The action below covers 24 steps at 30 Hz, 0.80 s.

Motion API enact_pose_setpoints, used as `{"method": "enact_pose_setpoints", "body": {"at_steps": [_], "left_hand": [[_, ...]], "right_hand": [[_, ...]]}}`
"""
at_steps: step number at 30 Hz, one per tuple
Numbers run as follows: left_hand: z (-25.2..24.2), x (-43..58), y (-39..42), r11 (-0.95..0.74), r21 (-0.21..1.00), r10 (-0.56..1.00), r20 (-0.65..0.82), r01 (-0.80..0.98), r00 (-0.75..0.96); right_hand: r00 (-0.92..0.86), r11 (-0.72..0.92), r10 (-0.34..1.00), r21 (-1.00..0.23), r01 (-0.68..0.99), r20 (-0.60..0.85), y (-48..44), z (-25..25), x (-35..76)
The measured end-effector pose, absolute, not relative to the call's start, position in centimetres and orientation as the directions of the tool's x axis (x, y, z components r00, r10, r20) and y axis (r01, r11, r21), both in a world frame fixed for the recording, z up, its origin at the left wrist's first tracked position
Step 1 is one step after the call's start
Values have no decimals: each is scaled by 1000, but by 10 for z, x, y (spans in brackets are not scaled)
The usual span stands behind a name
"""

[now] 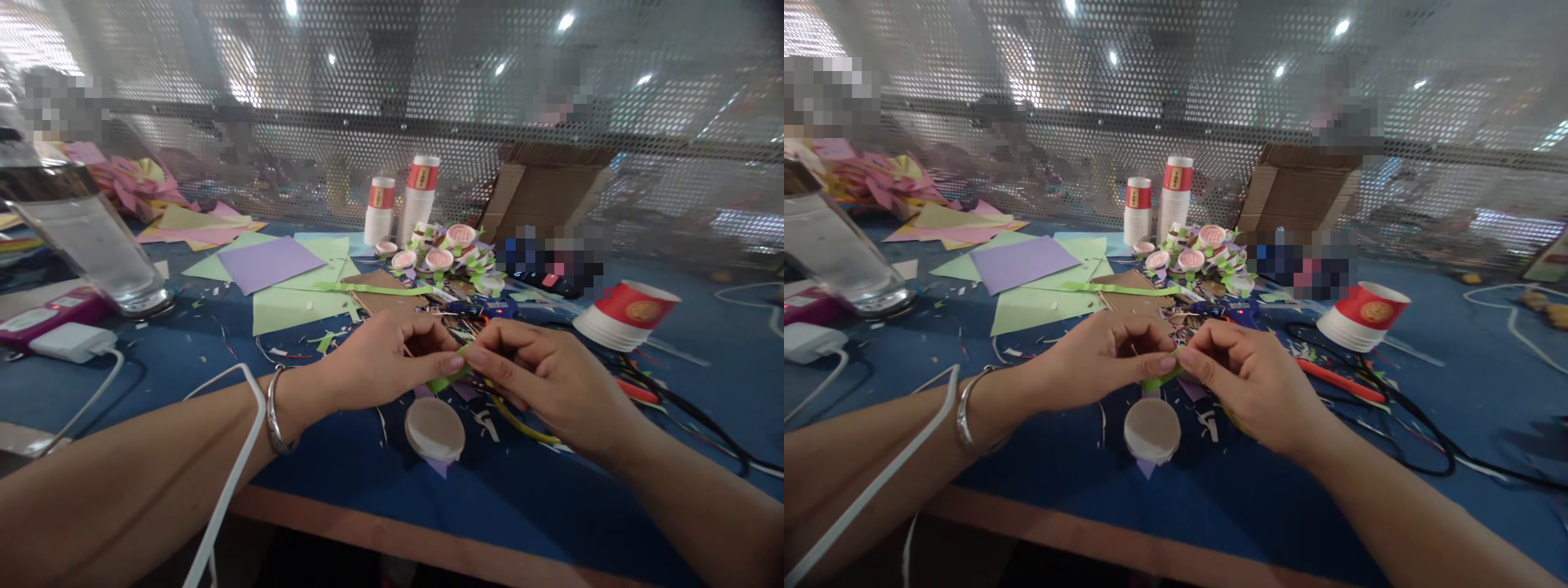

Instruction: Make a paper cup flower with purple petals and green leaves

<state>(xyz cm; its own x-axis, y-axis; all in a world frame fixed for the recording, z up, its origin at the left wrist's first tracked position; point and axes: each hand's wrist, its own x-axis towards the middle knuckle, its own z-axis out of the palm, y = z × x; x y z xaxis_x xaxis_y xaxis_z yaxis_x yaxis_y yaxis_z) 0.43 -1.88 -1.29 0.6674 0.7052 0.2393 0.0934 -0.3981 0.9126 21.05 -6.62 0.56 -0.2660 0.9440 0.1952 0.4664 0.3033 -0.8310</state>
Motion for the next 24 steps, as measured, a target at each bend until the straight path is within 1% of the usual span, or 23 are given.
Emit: {"method": "enact_pose_setpoints", "body": {"at_steps": [3,6,8,11,14,16,20,22,24], "left_hand": [[-12,4,-17,-293,956,709,195,31,677],[-10,4,-18,-145,989,761,122,-16,637],[-9,4,-20,-42,998,810,64,-51,583],[-7,6,-20,67,981,854,39,-183,519],[-6,8,-19,142,946,866,24,-291,499],[-5,9,-18,191,926,872,-9,-325,489],[-2,9,-18,258,900,873,-60,-352,485],[0,9,-19,296,896,859,-98,-330,503],[0,9,-20,333,893,842,-137,-303,522]], "right_hand": [[-254,297,947,-833,468,195,-68,7,208],[-230,283,954,-841,462,194,-69,7,207],[-215,323,945,-818,475,249,-70,5,208],[-191,419,907,-754,505,376,-71,-1,209],[-197,455,886,-701,549,420,-73,-8,210],[-200,504,849,-632,589,490,-74,-11,212],[-276,617,721,-409,672,635,-73,-13,213],[-344,665,678,-343,663,650,-72,-13,212],[-380,678,676,-331,656,631,-72,-12,211]]}}
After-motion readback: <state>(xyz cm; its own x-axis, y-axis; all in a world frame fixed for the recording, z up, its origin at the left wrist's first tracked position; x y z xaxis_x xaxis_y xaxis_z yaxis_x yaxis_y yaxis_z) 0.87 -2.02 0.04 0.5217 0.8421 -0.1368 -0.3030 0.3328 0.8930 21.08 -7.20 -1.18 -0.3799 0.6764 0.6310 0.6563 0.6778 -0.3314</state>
